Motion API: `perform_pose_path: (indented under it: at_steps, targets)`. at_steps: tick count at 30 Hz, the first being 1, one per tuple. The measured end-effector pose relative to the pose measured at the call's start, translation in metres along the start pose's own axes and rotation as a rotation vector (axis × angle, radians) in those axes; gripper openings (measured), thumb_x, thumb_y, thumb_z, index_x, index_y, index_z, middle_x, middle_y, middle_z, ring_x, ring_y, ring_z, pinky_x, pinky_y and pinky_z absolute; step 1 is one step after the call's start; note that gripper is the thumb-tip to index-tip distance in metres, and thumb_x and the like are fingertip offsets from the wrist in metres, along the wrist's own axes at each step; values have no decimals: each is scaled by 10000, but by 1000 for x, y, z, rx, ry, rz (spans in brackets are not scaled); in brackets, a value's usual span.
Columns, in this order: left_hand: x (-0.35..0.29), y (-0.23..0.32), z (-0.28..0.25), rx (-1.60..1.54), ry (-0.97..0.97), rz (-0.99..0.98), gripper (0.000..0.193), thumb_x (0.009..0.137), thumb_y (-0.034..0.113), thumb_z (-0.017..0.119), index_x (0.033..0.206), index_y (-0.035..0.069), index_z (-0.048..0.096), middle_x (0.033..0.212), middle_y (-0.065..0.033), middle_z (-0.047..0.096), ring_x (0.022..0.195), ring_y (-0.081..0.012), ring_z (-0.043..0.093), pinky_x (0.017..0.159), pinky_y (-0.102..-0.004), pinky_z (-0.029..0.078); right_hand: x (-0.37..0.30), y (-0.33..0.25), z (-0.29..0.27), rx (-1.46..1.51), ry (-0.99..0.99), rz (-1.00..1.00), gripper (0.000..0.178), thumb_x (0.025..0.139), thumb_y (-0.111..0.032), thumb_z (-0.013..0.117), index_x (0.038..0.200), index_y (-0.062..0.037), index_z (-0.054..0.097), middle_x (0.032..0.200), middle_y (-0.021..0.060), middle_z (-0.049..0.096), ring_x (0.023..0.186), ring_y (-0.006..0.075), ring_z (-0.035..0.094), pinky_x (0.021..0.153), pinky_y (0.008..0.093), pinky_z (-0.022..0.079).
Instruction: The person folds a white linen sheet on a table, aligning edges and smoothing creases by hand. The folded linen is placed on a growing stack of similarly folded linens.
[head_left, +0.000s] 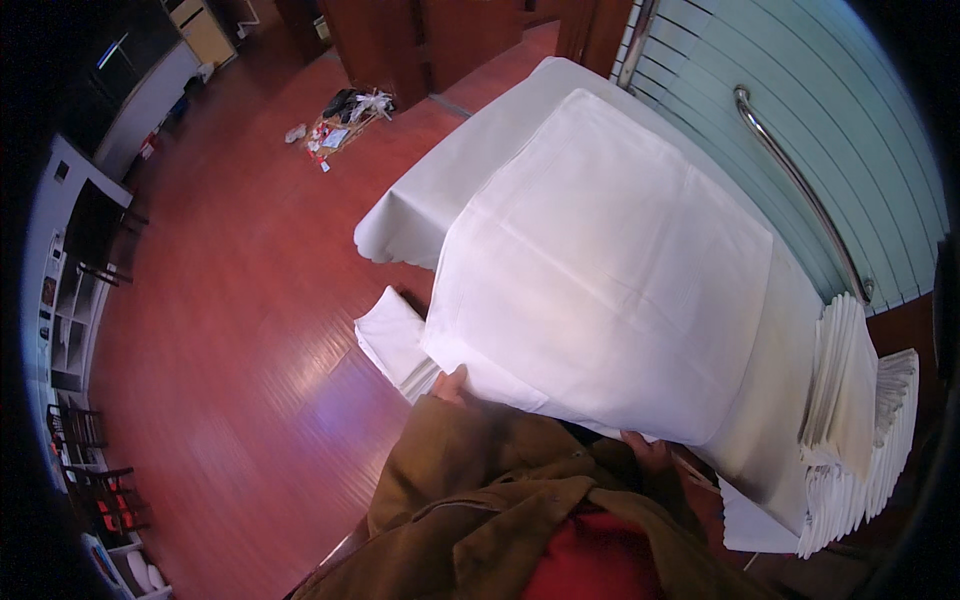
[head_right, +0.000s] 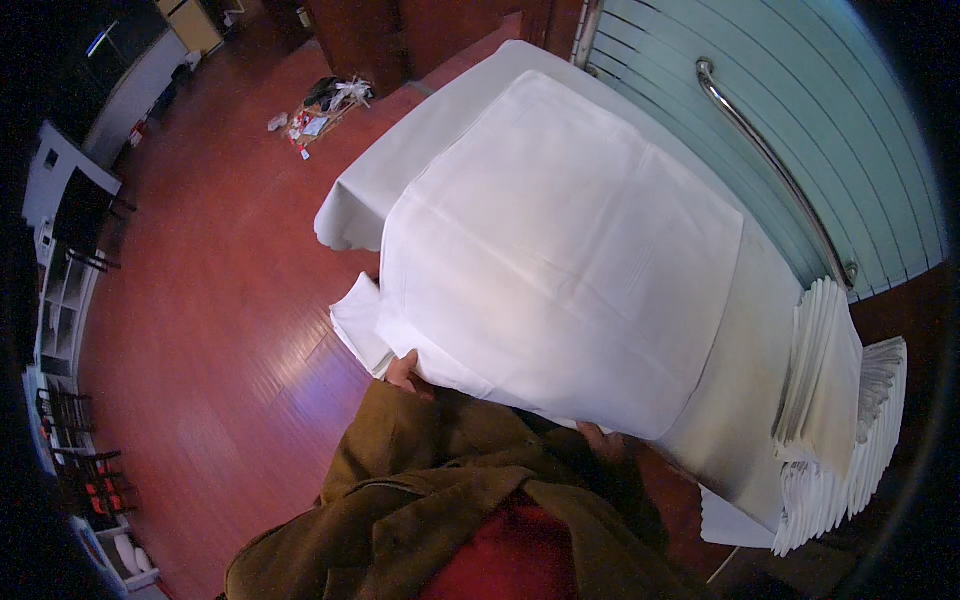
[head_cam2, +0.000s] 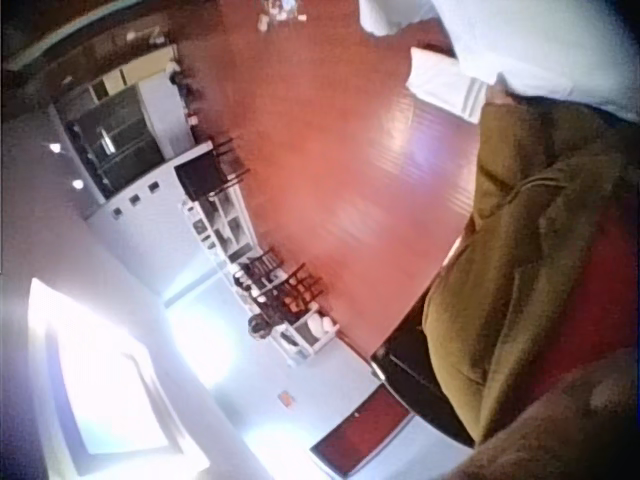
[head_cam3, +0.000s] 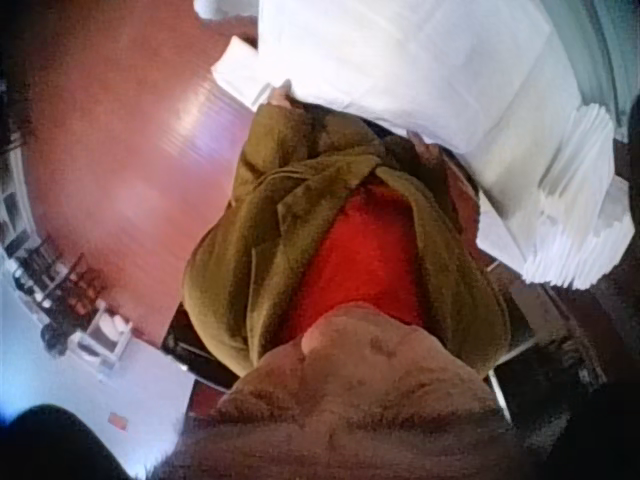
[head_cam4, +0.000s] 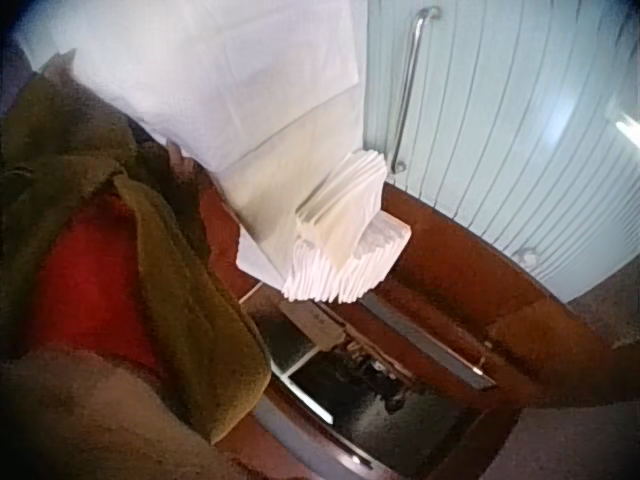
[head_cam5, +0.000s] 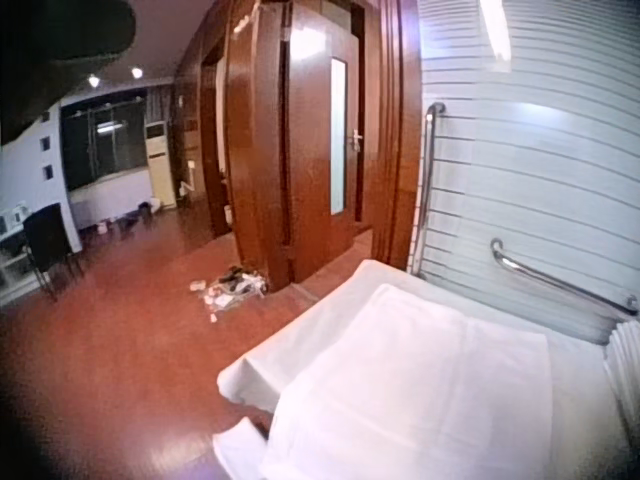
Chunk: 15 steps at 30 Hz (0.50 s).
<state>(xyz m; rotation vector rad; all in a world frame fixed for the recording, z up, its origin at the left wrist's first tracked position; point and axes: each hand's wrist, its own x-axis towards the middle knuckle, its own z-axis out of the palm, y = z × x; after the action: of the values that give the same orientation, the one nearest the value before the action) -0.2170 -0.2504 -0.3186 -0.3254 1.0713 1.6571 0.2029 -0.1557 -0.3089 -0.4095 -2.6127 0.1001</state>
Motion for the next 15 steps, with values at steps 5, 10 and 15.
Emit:
perform_pose_path:
  at_steps: [5,10,15]
  targets:
    - [-12,-5,2,95,12,240,409,927,133,624,1307,-17,601,1245,-160,667,1139,-276,648,988,-395,524,5,-30,-10,750,-77,1082,279,896,-199,743,1131,-48,728,1119,143,716,977,249,693,859,418,581]
    - [-39,8,21,185,94,211,424,934,187,665,1315,8,609,1249,-152,668,1108,-255,653,954,-371,527,22,-8,-14,261,-149,202,344,886,-291,751,1150,-73,716,1129,119,715,989,278,683,882,382,574]
    - [-58,32,35,77,173,203,443,975,142,641,1390,62,507,1343,-145,602,1206,-322,608,989,-501,543,62,-46,-42,669,-214,812,388,888,-293,751,1179,-45,685,1158,137,704,1031,277,676,880,390,579]
